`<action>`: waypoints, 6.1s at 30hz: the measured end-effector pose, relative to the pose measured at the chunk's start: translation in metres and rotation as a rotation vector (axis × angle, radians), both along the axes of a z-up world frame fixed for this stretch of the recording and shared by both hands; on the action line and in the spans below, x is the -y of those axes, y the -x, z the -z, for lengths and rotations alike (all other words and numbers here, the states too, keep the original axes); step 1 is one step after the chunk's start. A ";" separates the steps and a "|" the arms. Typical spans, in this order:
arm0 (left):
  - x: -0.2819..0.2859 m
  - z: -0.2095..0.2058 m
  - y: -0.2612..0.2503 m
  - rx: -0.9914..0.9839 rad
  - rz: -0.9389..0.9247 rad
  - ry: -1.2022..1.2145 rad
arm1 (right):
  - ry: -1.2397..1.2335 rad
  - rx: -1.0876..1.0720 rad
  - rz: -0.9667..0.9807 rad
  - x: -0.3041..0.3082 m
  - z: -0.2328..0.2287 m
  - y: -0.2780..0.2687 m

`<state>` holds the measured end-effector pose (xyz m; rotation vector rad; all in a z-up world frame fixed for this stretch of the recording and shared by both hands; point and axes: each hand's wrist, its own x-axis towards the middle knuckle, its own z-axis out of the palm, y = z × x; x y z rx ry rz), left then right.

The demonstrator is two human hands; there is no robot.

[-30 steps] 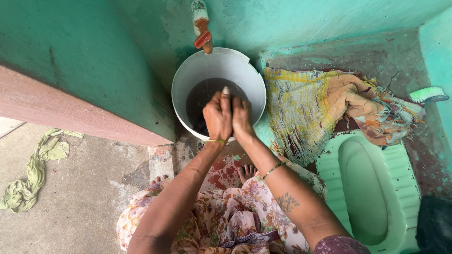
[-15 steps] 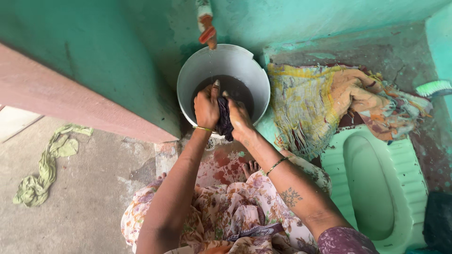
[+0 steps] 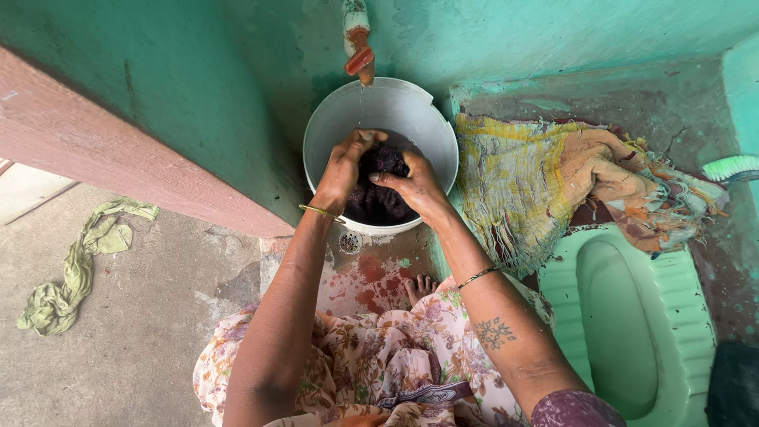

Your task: The person washes a dark garment in a bucket of water by hand, scrubbing the fabric against itself and wringing it out.

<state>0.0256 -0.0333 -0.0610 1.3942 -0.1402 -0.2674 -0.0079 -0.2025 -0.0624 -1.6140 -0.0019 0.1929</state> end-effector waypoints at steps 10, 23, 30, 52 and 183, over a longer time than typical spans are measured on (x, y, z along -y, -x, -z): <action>-0.014 -0.008 0.014 -0.048 0.215 -0.434 | 0.060 0.023 0.042 0.024 0.006 0.001; -0.001 0.011 0.009 0.239 -0.089 -0.313 | -0.045 -0.002 0.511 0.027 0.004 -0.007; 0.012 0.020 0.002 0.139 -0.618 -0.433 | 0.099 0.289 0.350 -0.044 0.012 0.029; 0.010 0.019 0.007 0.098 -0.510 -0.514 | -0.268 -0.184 0.214 -0.041 -0.001 0.019; 0.054 0.026 0.050 0.158 -0.467 -0.291 | 0.089 -0.092 0.396 -0.029 0.053 -0.002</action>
